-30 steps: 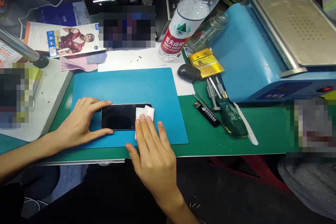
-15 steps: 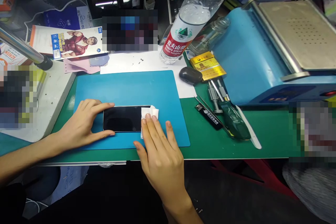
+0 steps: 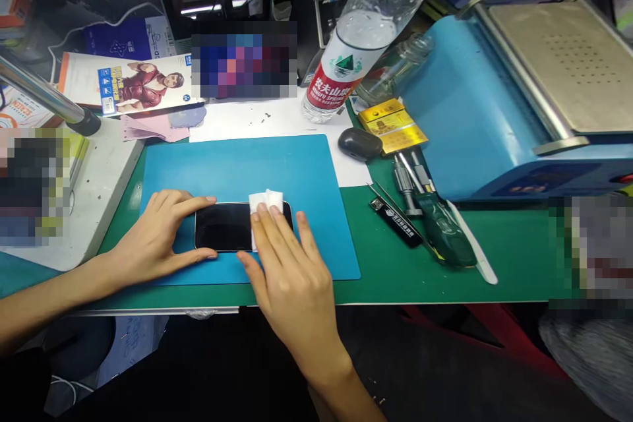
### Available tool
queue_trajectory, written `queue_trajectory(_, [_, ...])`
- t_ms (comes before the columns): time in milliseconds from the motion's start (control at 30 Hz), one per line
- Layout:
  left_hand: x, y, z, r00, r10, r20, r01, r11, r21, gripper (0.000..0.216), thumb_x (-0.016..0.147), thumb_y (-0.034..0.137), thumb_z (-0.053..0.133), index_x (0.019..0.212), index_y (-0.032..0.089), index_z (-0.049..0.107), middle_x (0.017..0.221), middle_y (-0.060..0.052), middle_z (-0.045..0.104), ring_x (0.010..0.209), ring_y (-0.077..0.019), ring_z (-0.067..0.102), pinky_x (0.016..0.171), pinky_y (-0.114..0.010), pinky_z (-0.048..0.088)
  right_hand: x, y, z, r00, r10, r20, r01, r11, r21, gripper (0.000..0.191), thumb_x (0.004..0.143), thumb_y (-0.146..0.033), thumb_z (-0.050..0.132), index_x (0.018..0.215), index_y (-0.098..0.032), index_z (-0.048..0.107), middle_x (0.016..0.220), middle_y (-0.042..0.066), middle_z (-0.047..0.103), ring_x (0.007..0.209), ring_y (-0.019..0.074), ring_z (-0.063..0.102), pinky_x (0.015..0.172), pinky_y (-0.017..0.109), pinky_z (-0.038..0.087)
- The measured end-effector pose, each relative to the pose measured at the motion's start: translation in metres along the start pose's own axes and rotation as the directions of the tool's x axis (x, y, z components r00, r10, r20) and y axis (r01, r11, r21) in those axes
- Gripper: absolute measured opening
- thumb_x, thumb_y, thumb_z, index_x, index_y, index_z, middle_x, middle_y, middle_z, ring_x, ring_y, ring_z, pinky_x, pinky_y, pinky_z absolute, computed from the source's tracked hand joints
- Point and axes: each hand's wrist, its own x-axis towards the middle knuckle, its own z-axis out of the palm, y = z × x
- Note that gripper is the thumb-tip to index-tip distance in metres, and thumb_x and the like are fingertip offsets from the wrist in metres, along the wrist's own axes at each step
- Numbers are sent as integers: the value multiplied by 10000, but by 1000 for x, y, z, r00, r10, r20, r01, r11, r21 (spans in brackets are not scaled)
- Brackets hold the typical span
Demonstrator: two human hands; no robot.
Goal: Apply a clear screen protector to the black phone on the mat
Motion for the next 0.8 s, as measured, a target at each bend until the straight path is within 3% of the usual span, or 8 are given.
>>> queue_trajectory(200, [1, 0, 0, 1000, 4, -7, -4, 1000, 3, 671, 1062, 655, 552, 1569, 243, 400, 1217, -116, 638, 1077, -304, 601, 912, -444, 452, 3, -2, 5, 1000, 23, -7, -23, 998, -63, 567, 1099, -321, 601, 1554, 5, 508, 1574, 233, 583, 1514, 325, 542, 1351, 547, 338])
queue_trajectory(367, [1, -1, 0, 1000, 12, -7, -12, 1000, -7, 669, 1056, 646, 572, 1564, 249, 391, 1212, -112, 633, 1086, -301, 594, 932, -451, 456, -3, -23, 8, 1000, -14, 14, 14, 1000, -20, 624, 1098, -394, 600, 1570, -1, 489, 1596, 218, 563, 1548, 318, 500, 1339, 527, 368])
queue_trajectory(567, [1, -1, 0, 1000, 16, -19, -17, 1000, -7, 697, 1044, 655, 583, 1572, 243, 389, 1214, -115, 631, 1087, -307, 598, 922, -446, 452, -20, -15, 1, 999, -25, -33, 26, 999, 22, 473, 1066, -201, 645, 1499, -25, 575, 1504, 186, 664, 1497, 289, 566, 1356, 528, 328])
queue_trajectory(700, [1, -1, 1, 1000, 23, -20, -23, 1000, 4, 690, 1051, 670, 559, 1571, 247, 395, 1216, -113, 632, 1079, -300, 592, 904, -427, 443, -9, -5, 3, 997, 53, -47, -55, 998, -34, 502, 1072, -218, 637, 1527, -23, 550, 1523, 206, 642, 1492, 312, 570, 1348, 549, 338])
queue_trajectory(800, [1, -1, 2, 1000, 17, -25, -17, 1000, 4, 677, 1055, 675, 547, 1563, 250, 406, 1209, -104, 631, 1070, -289, 587, 908, -420, 440, 6, -12, 10, 999, 45, -24, -45, 999, -21, 578, 1094, -314, 608, 1566, -1, 496, 1584, 223, 576, 1531, 327, 521, 1346, 554, 344])
